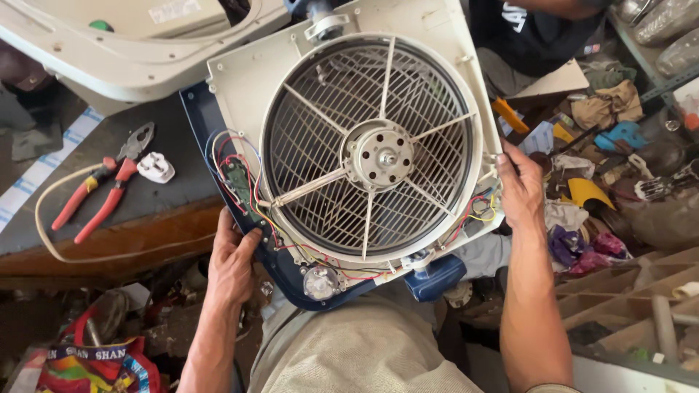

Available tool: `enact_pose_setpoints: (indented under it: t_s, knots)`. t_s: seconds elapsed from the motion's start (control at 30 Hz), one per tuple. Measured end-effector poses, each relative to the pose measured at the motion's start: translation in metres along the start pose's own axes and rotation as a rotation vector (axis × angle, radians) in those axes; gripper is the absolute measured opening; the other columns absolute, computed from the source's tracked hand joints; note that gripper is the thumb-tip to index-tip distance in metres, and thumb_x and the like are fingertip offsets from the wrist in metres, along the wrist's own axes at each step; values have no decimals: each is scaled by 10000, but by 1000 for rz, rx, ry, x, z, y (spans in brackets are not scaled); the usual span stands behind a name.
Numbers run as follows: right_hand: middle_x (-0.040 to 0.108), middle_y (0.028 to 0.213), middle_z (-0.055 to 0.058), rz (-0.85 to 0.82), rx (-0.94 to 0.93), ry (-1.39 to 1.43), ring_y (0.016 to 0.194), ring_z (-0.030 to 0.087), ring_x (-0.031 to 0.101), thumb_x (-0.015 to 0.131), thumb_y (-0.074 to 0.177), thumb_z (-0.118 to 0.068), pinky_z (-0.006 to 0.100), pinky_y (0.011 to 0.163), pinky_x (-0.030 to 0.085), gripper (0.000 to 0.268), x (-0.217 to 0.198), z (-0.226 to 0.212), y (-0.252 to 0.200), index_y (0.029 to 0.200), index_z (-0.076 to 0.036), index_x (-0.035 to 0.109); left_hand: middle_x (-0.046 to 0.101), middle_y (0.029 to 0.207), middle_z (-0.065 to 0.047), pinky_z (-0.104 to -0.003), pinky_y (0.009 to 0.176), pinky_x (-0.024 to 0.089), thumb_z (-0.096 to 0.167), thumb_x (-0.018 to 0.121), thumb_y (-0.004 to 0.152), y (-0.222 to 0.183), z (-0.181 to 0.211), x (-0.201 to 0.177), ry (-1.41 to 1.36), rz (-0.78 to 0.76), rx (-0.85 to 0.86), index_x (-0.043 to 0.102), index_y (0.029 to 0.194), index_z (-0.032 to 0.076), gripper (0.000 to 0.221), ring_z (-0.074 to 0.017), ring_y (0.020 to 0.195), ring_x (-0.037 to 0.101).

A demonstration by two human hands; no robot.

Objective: The person repairs a ceiling fan by connecting red wires to the internal motor assembly and then reattaching the white plastic housing. The person uses a screwdriver to secure the housing to the fan frame.

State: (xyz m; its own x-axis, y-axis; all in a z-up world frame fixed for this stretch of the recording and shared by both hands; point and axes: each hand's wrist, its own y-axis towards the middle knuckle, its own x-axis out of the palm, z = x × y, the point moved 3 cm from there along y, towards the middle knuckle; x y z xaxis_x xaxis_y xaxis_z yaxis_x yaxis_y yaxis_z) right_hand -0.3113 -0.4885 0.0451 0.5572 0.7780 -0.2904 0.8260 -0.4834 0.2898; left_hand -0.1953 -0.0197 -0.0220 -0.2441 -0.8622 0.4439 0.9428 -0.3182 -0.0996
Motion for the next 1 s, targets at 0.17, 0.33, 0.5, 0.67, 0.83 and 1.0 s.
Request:
enact_pose_setpoints:
  t_s: [0.17, 0.33, 0.5, 0.67, 0.83, 1.0]
  knots:
    - [705, 1262, 86, 26, 5, 79, 1121, 122, 632, 606, 1098, -206, 270, 1028, 492, 385, -6, 6, -40, 1403, 27, 622, 636, 1287, -99, -300, 980, 494, -50, 529, 957, -20, 6, -4, 67, -20, -15, 449, 1477, 31, 532, -151, 1143, 602]
    - [708, 1262, 87, 54, 15, 182, 1129, 129, 643, 629, 1089, -222, 276, 1042, 494, 401, -10, 16, -83, 1403, 28, 624, 631, 1308, -103, -320, 1043, 465, -55, 526, 945, -47, -1, -8, 67, -48, -23, 450, 1470, 31, 537, -166, 1198, 587]
    - [703, 1265, 87, 92, 49, 183, 1132, 130, 638, 640, 1081, -222, 275, 1049, 487, 405, -13, 27, -123, 1400, 28, 625, 633, 1301, -108, -310, 1041, 471, -61, 531, 953, -69, -16, -17, 142, -78, -21, 465, 1460, 16, 516, -163, 1193, 591]
    - [706, 1262, 84, 102, 57, 160, 1139, 132, 639, 649, 1068, -236, 278, 1053, 481, 409, -13, 44, -143, 1381, 27, 632, 646, 1270, -90, -298, 980, 496, -66, 513, 930, -80, -32, -29, 128, -44, -58, 454, 1478, 49, 564, -150, 1129, 608]
    - [696, 1238, 89, 175, 112, 166, 1107, 141, 623, 663, 1045, -242, 286, 1017, 484, 423, 2, 76, -160, 1371, 26, 639, 649, 1211, -85, -292, 920, 501, -68, 512, 934, -80, -41, -48, 148, -43, -57, 460, 1484, 56, 566, -142, 1058, 606]
    - [697, 1262, 92, 131, 117, 253, 1142, 152, 629, 646, 1045, -243, 295, 1050, 475, 422, 13, 95, -165, 1371, 25, 632, 655, 1197, -92, -301, 924, 494, -58, 527, 935, -69, -49, -53, 173, -75, -77, 472, 1474, 48, 552, -147, 1045, 594]
